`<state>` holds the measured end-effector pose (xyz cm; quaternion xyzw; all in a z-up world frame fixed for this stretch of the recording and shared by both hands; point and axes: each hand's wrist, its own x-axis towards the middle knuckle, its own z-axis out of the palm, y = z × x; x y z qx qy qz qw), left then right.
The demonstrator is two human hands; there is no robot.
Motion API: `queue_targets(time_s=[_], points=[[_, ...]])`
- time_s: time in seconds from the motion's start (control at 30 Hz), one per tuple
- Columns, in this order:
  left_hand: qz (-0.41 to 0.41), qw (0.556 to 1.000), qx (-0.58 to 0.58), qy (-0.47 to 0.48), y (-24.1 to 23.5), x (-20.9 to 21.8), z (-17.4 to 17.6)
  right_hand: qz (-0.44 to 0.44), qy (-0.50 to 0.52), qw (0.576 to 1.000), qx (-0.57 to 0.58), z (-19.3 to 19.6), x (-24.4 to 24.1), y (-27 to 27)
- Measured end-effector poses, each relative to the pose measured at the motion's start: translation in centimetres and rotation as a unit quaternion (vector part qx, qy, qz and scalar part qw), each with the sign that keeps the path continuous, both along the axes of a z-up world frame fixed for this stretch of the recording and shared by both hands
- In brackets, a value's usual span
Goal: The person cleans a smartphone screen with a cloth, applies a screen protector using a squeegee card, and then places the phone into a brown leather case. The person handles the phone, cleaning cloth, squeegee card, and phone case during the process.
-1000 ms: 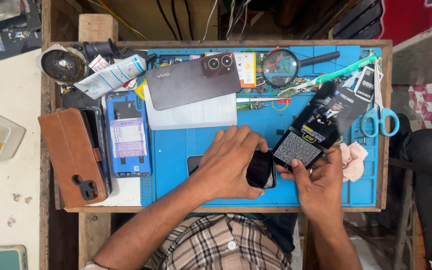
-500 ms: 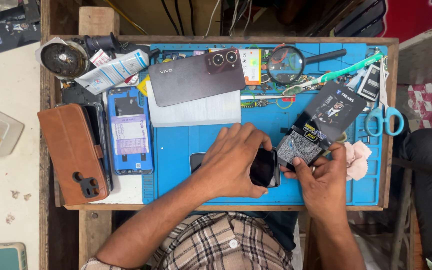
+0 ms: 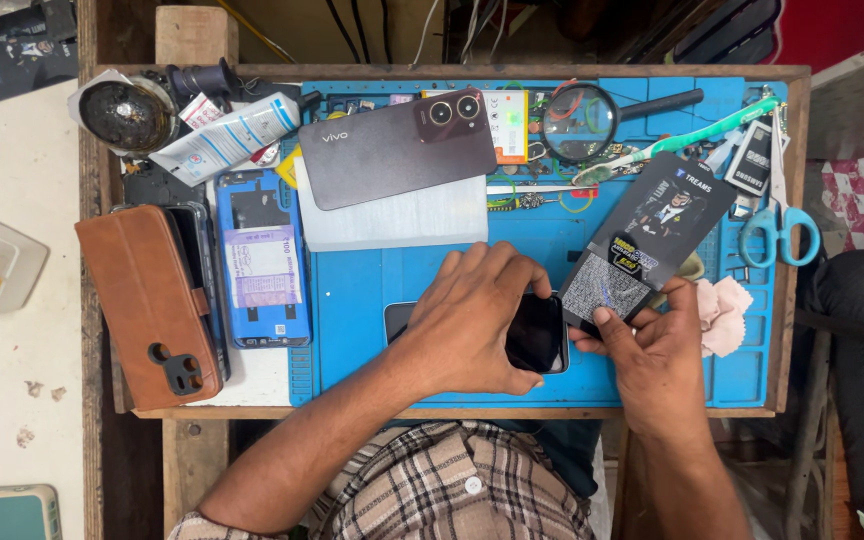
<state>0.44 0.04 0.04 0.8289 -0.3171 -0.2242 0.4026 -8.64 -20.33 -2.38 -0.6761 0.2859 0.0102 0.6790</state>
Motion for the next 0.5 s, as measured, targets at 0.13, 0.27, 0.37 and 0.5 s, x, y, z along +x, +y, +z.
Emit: queue_targets(time_s=[0.13,0.27,0.37,0.5], points=[[-0.002,1.000,-0.003,0.001,0.02,0.02,-0.07,0.001,0.016,1.000,-0.001,0.26,0.09,-0.07],[-0.001,1.000,-0.008,-0.002,0.09,-0.02,-0.12,-0.004,0.025,1.000,0.007,0.36,0.09,-0.18],[-0.002,1.000,-0.001,0.002,0.06,-0.05,-0.23,-0.006,0.033,0.999,0.003,0.30,0.01,-0.19],[-0.001,1.000,-0.004,-0.004,0.04,-0.08,-0.44,-0.003,0.019,1.000,-0.002,0.17,0.02,-0.02]])
